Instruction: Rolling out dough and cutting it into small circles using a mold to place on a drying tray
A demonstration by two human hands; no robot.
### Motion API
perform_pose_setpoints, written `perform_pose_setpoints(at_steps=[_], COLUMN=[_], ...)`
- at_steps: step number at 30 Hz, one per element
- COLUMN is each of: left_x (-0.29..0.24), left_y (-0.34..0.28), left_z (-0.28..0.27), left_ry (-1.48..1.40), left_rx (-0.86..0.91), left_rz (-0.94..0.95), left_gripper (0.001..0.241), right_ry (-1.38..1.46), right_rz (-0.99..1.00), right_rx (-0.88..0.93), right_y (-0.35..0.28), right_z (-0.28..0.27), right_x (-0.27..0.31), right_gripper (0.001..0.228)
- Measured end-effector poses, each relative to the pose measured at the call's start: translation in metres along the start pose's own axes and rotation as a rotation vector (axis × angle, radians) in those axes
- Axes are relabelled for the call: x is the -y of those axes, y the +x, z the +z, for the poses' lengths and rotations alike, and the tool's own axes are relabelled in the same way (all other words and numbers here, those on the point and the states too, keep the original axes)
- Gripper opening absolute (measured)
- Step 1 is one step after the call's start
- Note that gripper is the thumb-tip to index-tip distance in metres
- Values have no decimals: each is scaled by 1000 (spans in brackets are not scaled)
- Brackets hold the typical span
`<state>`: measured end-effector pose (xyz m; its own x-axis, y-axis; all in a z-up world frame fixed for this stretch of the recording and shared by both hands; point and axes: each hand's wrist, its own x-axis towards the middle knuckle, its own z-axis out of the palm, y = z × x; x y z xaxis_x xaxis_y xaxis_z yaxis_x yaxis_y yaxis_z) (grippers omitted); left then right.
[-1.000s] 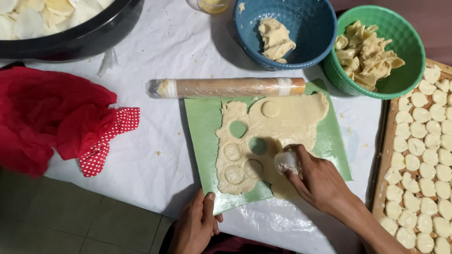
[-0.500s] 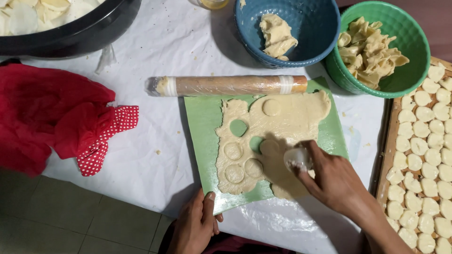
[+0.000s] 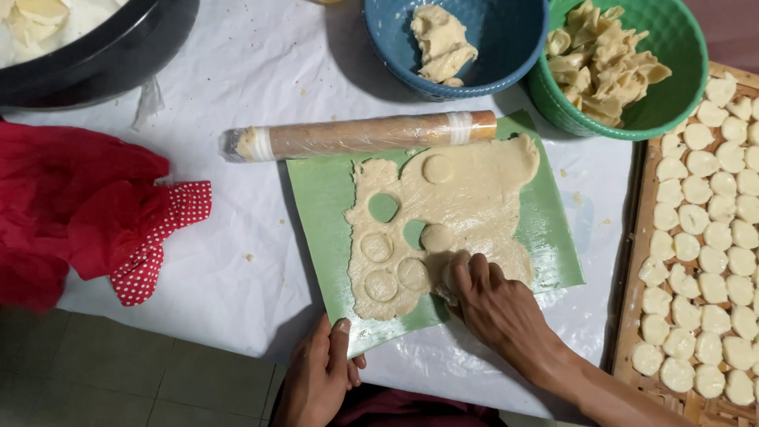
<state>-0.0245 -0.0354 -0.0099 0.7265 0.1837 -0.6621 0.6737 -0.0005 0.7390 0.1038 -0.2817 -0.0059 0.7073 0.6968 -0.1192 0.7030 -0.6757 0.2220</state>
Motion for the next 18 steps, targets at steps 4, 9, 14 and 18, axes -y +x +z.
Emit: perform_pose_setpoints(at_steps=[4, 9, 14, 18], left_x=[10, 1, 3, -1], left_y=[6, 1, 3, 1], left_z=[2, 0, -1, 0], left_ry=[-51, -30, -29, -13], left_rx=[3, -4, 8, -32], left_rz=[3, -18, 6, -51], left_gripper=[35, 30, 32, 36], right_ry=[54, 602, 894, 498], right_rz=[-7, 215, 339, 355], right_rx=[6, 267, 111, 219], right_y=[4, 3, -5, -20], right_z=[5, -11, -48, -28], right_x=[-7, -22, -40, -53], right_gripper=[68, 44, 34, 49])
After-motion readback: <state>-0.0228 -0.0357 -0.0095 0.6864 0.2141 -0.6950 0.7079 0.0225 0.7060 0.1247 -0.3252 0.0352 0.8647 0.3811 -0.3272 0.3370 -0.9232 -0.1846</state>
